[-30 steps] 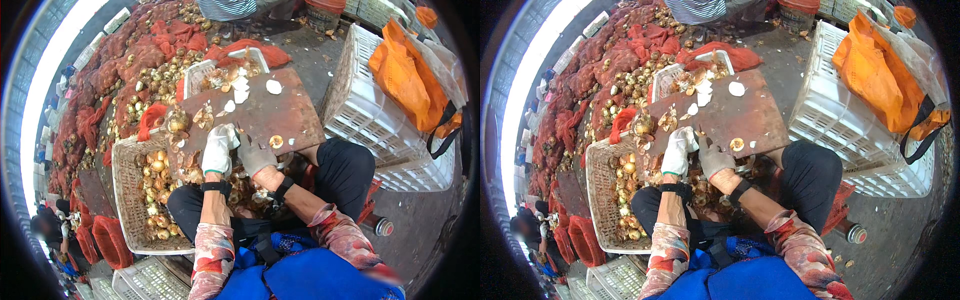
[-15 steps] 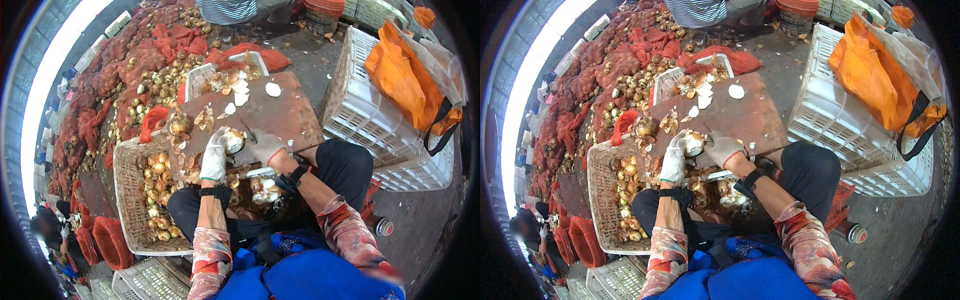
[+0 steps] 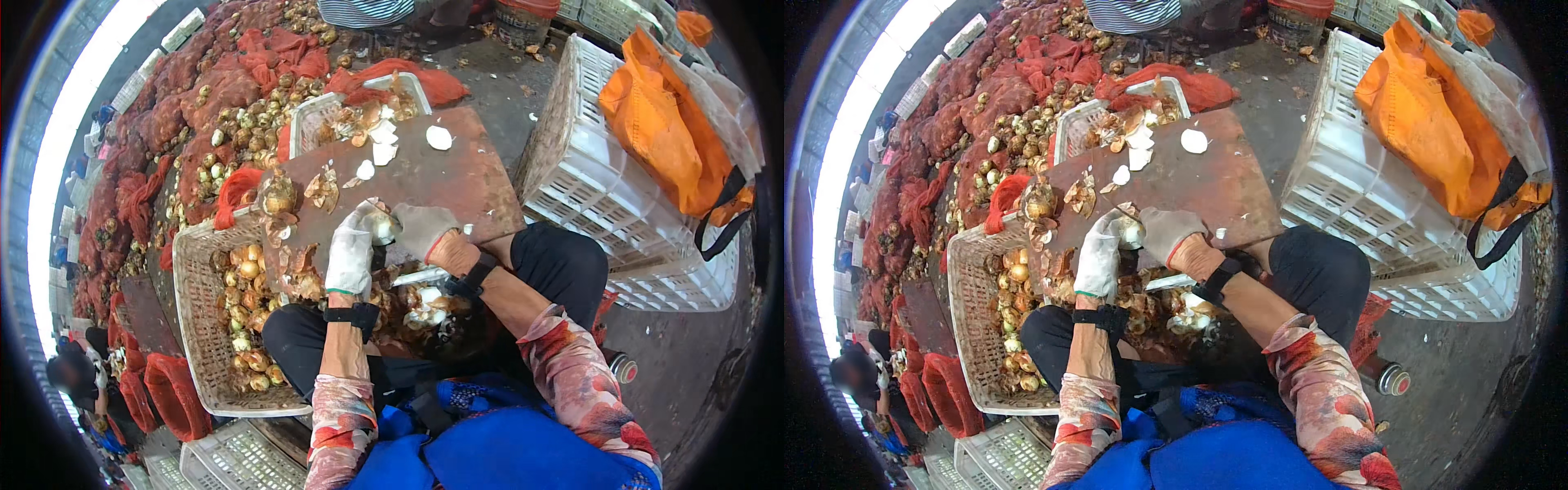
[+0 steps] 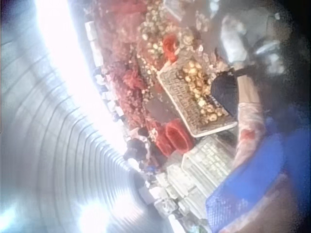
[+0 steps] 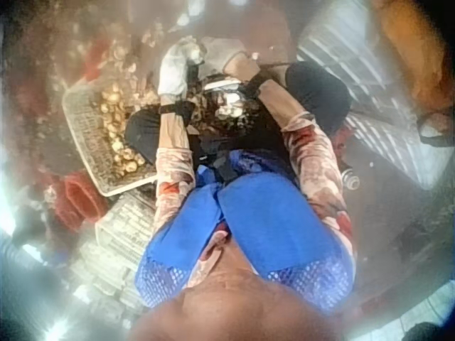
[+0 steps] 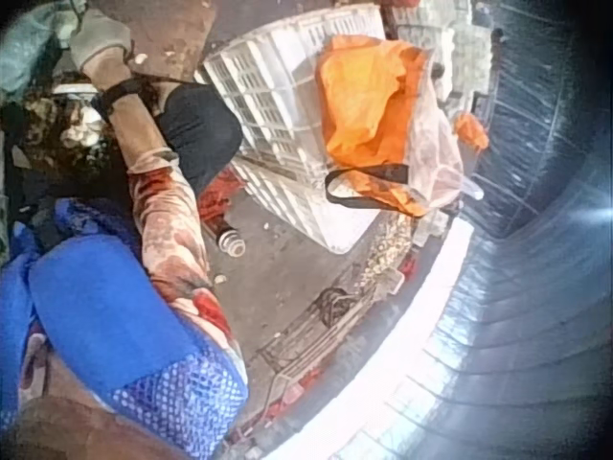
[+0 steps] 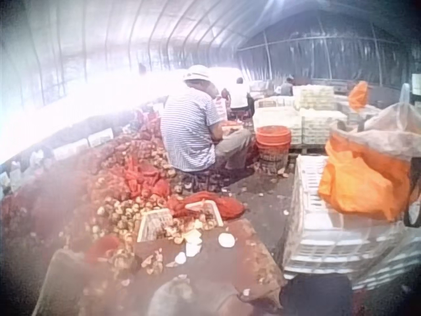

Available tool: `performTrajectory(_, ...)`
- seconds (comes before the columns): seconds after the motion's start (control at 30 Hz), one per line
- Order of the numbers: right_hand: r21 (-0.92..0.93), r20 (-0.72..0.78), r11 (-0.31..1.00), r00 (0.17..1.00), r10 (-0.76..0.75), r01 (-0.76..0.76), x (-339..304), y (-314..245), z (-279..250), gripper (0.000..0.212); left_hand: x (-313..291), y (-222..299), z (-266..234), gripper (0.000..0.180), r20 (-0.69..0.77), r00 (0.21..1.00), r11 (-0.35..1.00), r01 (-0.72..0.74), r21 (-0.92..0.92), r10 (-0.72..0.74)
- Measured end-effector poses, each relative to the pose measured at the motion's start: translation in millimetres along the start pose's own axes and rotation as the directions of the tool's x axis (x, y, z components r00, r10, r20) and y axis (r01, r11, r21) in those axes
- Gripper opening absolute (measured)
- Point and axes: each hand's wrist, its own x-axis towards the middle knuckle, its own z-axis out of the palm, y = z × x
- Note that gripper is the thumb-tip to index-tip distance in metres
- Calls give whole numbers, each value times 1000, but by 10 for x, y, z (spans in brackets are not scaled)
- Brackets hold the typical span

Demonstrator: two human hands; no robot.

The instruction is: Peeling and trimming the ends of onions using a small knife.

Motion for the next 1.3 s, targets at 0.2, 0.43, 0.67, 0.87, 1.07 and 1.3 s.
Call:
performTrajectory(0.2,-48,-45,999,999,10,-12,-9,-58,14,32,7,-98,-67,30,38,995,991,-91,95,88)
performTrajectory(0.43,126,-51,992,999,-6,12,-55,83,17,34,-75,18,6,36,0,997,990,78,-121,-79)
performTrajectory(0.67,40,-94,999,995,-13,16,16,26,120,32,-12,-87,-28,36,13,1000,999,-9,37,9)
performTrajectory(0.87,93,-155,995,987,44,-30,61,89,144,34,-89,0,29,37,-2,1000,996,18,-91,-18)
performTrajectory(1.07,84,-24,989,992,125,-123,124,97,20,34,-179,47,-31,62,122,992,994,-28,-109,41)
performTrajectory(1.3,115,-5,979,985,170,-168,198,109,-47,35,-305,51,-84,47,53,998,993,-20,-120,26)
